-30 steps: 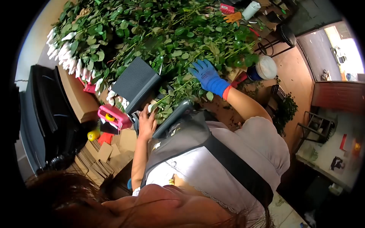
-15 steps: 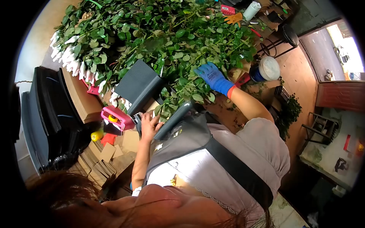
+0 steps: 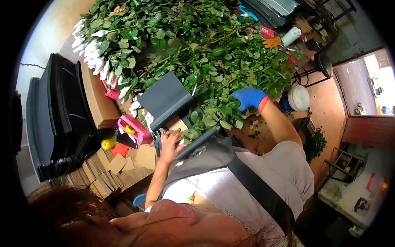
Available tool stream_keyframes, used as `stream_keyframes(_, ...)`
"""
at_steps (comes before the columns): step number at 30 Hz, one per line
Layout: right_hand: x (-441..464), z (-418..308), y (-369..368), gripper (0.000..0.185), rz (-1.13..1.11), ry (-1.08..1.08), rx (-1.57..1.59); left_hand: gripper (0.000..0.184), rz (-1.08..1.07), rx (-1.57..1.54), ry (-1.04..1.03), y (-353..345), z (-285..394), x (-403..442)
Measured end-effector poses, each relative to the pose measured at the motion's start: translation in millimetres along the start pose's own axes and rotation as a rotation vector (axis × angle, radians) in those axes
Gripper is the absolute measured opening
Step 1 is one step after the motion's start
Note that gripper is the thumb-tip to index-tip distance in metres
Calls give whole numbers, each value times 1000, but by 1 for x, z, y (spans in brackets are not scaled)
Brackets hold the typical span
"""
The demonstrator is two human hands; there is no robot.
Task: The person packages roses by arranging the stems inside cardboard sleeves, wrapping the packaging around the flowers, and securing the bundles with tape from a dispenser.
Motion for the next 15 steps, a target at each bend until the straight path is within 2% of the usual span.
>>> stream_keyframes(2, 2, 16, 33, 73, 321, 179, 131, 52, 13, 19, -10, 1, 0, 1)
stream_keyframes(4, 18, -7, 85, 53, 712, 394, 200, 48, 40, 58, -42, -4, -5, 2)
stream_keyframes(6, 60, -34, 122, 39, 913, 461, 99, 37, 87, 32, -7, 0, 4, 8)
stream_keyframes(8, 109, -61, 136, 30, 1143, 422, -277, 33, 132, -17, 8, -5, 3, 12)
stream_keyframes(10, 163, -73, 145, 29, 1040, 237, -533, 32, 165, -100, -6, -6, 5, 13)
stream_keyframes(11, 186, -73, 155, 30, 1091, 182, -528, 33, 161, -144, 19, -3, 9, 14)
stream_keyframes(12, 180, -79, 173, 29, 1233, 188, -438, 33, 159, -186, 46, 0, 13, 17)
stream_keyframes(15, 116, -101, 208, 31, 1621, 257, -202, 30, 167, -194, 25, 0, 12, 16)
Point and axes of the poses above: each hand's wrist, its own x-axis towards the middle knuckle, its own y-axis out of the back of the hand, z = x × y, the point moved 2 cm from there along x, towards the middle knuckle, and after that the axes turned 1 degree about -z, right-handed, at the moved point
